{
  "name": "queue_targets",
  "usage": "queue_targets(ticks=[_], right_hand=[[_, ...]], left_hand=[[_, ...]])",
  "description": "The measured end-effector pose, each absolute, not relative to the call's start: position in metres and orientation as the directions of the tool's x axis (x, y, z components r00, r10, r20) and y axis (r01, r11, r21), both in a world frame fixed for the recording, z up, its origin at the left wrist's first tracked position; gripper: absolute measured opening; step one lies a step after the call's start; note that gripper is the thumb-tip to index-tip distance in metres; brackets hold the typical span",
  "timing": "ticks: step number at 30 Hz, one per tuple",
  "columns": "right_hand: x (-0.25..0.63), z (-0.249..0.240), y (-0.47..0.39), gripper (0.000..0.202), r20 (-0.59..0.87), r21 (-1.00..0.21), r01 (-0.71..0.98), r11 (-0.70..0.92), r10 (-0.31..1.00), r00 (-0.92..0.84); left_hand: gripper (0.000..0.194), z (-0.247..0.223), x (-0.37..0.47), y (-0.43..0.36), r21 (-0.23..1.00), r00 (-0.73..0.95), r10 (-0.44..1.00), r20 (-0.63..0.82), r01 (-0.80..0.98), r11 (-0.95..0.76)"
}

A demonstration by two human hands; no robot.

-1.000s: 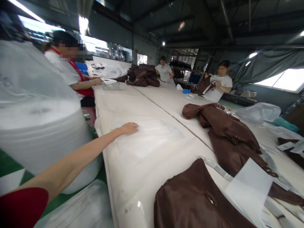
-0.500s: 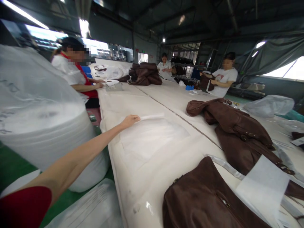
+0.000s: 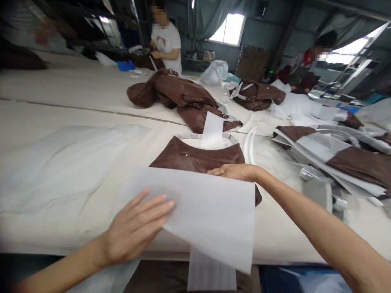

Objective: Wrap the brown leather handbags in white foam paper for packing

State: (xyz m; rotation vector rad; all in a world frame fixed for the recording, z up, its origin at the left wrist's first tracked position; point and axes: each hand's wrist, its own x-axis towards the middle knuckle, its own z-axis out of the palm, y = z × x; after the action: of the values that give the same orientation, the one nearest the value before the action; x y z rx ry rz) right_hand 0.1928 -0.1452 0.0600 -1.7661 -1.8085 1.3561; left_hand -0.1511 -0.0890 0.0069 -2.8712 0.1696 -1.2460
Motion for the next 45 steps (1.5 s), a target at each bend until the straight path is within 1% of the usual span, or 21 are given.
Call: queue_targets(ticks=[3,8,11,14,18,19,21,24,26,27,28,29,32,33,34,36,37,38,40,42,45], right_hand=[[0.193,0.059,-0.141,0.063,-0.480,-0.738,0.648,-0.190,0.822,-0.305],[0.197,0.057,-0.138,0.078,-0.507,-0.728,0.654,-0.205,0.803,-0.313],[0.197,0.060,-0.138,0.076,-0.480,-0.704,0.692,-0.159,0.824,-0.299],[0.196,0.061,-0.141,0.074,-0.454,-0.681,0.731,-0.056,0.815,-0.360],[0.189,0.050,-0.148,0.097,-0.404,-0.575,0.816,0.057,0.848,-0.344],[0.186,0.047,-0.150,0.098,-0.372,-0.550,0.831,0.083,0.867,-0.333],[0.180,0.043,-0.154,0.088,-0.307,-0.512,0.849,0.131,0.895,-0.323],[0.172,0.041,-0.157,0.063,-0.253,-0.490,0.853,0.178,0.907,-0.335],[0.169,0.042,-0.155,0.054,-0.228,-0.497,0.845,0.197,0.910,-0.346],[0.169,0.043,-0.153,0.052,-0.217,-0.492,0.848,0.195,0.916,-0.337],[0.169,0.044,-0.151,0.050,-0.214,-0.479,0.857,0.188,0.922,-0.322],[0.169,0.046,-0.150,0.047,-0.218,-0.459,0.870,0.177,0.928,-0.303],[0.166,0.051,-0.156,0.041,-0.250,-0.395,0.908,0.140,0.935,-0.253],[0.162,0.051,-0.163,0.043,-0.214,-0.373,0.918,0.136,0.950,-0.228],[0.155,0.050,-0.173,0.047,-0.133,-0.345,0.928,0.142,0.971,-0.198],[0.132,0.043,-0.198,0.050,0.125,-0.274,0.939,0.206,0.976,-0.177],[0.118,0.036,-0.210,0.047,0.253,-0.233,0.935,0.267,0.945,-0.207],[0.103,0.028,-0.220,0.042,0.324,-0.206,0.914,0.350,0.906,-0.273],[0.076,0.007,-0.230,0.042,0.332,-0.193,0.863,0.467,0.859,-0.390],[0.063,-0.013,-0.227,0.047,0.285,-0.191,0.864,0.465,0.869,-0.405],[0.074,-0.032,-0.219,0.055,0.270,-0.179,0.893,0.412,0.894,-0.358]], left_hand=[[0.019,-0.023,-0.101,-0.105,-0.103,0.711,-0.194,0.676,-0.169,-0.980],[0.018,-0.043,-0.065,-0.108,-0.130,0.723,-0.192,0.664,-0.141,-0.981],[0.015,-0.048,-0.063,-0.112,-0.104,0.736,-0.106,0.669,-0.049,-0.993],[0.013,-0.047,-0.066,-0.113,-0.060,0.749,0.005,0.662,0.060,-0.996],[0.011,-0.042,-0.070,-0.115,0.015,0.759,0.128,0.639,0.154,-0.988],[0.015,-0.041,-0.071,-0.115,0.036,0.764,0.143,0.629,0.155,-0.987],[0.023,-0.038,-0.072,-0.116,0.063,0.780,0.145,0.609,0.134,-0.989],[0.016,-0.028,-0.073,-0.112,0.016,0.734,0.117,0.669,0.143,-0.990],[0.029,-0.016,-0.070,-0.105,-0.035,0.659,0.132,0.741,0.234,-0.972],[0.036,-0.008,-0.067,-0.100,-0.049,0.655,0.158,0.739,0.286,-0.957],[0.039,0.001,-0.063,-0.096,-0.054,0.690,0.203,0.694,0.331,-0.942],[0.038,0.009,-0.058,-0.091,-0.051,0.755,0.267,0.599,0.369,-0.928],[0.020,0.030,-0.046,-0.082,-0.038,0.884,0.427,0.190,0.441,-0.897],[0.015,0.034,-0.044,-0.080,-0.038,0.888,0.446,0.111,0.452,-0.891],[0.012,0.036,-0.043,-0.079,-0.040,0.890,0.450,0.076,0.454,-0.890],[0.009,0.035,-0.044,-0.077,-0.040,0.905,0.418,0.085,0.422,-0.906],[0.008,0.033,-0.045,-0.077,-0.038,0.909,0.404,0.101,0.409,-0.912],[0.006,0.031,-0.047,-0.076,-0.038,0.912,0.395,0.115,0.401,-0.915],[0.007,0.025,-0.051,-0.075,-0.054,0.913,0.380,0.147,0.391,-0.919],[0.013,0.017,-0.055,-0.074,-0.084,0.921,0.309,0.236,0.337,-0.938],[0.024,0.002,-0.064,-0.075,-0.144,0.872,0.063,0.485,0.150,-0.978]])
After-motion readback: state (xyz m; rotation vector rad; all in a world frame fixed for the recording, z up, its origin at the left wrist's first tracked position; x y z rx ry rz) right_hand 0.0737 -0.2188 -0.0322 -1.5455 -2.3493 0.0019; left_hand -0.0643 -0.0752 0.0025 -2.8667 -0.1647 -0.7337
